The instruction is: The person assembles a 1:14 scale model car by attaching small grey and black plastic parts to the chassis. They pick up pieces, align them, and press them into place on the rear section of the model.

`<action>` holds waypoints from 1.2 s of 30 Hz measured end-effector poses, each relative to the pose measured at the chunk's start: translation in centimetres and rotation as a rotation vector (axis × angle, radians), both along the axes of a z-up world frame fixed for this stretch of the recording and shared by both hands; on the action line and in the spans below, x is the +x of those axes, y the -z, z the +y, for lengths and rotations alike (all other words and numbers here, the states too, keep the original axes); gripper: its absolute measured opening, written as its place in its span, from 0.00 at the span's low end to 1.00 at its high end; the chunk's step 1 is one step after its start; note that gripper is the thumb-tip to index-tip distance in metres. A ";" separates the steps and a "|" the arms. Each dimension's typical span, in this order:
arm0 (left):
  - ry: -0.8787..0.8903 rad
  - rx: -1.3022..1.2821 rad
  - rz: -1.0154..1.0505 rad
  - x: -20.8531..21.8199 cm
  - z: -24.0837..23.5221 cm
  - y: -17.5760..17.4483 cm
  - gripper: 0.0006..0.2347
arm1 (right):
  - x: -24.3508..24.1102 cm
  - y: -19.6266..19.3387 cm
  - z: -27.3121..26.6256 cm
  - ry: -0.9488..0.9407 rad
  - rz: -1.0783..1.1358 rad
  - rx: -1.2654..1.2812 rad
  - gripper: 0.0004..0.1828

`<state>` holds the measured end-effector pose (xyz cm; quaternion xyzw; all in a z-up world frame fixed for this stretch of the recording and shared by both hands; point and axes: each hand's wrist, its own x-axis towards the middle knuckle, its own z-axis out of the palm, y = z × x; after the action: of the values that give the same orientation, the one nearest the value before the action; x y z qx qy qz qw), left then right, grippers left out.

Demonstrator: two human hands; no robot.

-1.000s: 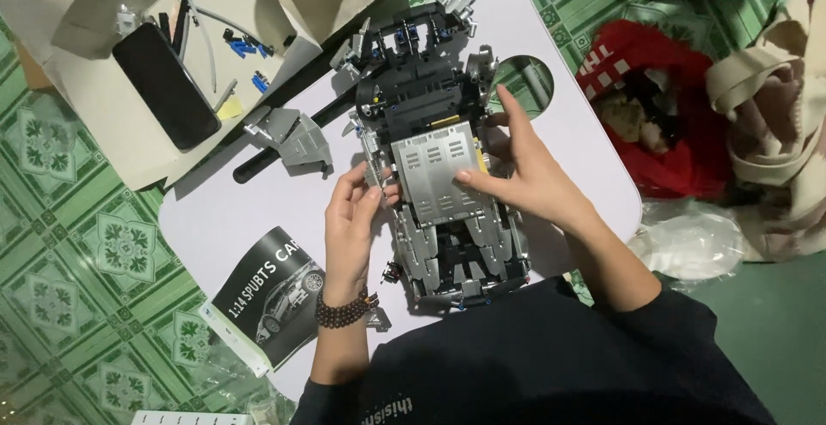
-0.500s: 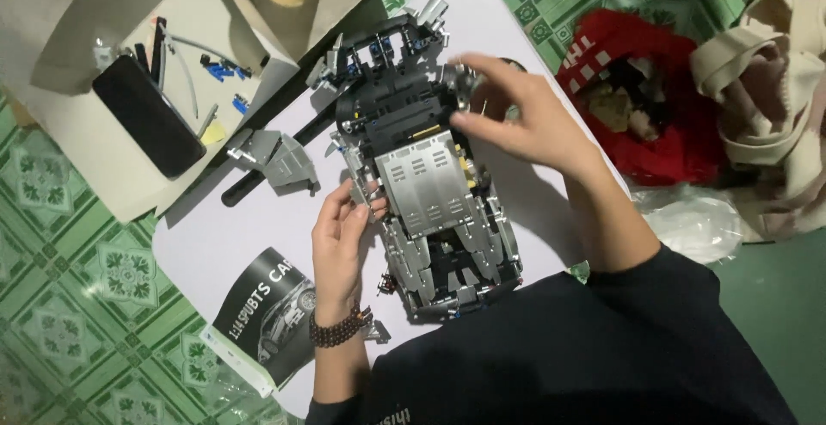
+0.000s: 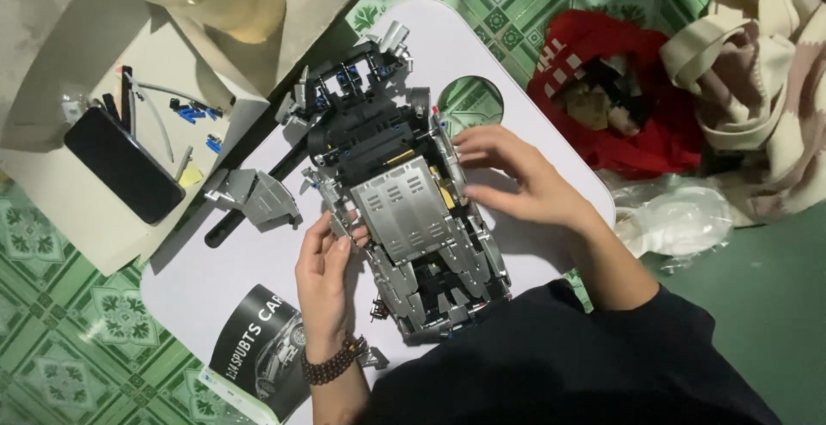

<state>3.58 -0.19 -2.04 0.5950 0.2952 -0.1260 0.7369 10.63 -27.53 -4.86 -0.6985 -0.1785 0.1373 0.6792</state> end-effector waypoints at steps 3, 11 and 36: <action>0.044 0.088 -0.010 0.1 -0.2 -0.4 0.19 | -0.1 0.0 -0.4 0.038 0.262 0.110 0.23; 0.201 0.256 -0.116 -0.7 0.1 -1.2 0.20 | -0.3 2.1 -0.3 0.026 0.367 0.217 0.22; 0.224 0.347 -0.123 -1.3 0.1 -0.2 0.18 | -1.5 4.6 0.7 0.138 0.298 0.229 0.21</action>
<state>2.28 -0.10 -1.87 0.7487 0.1990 -0.1178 0.6213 9.12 -26.81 -9.41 -0.5991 -0.0419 0.1712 0.7810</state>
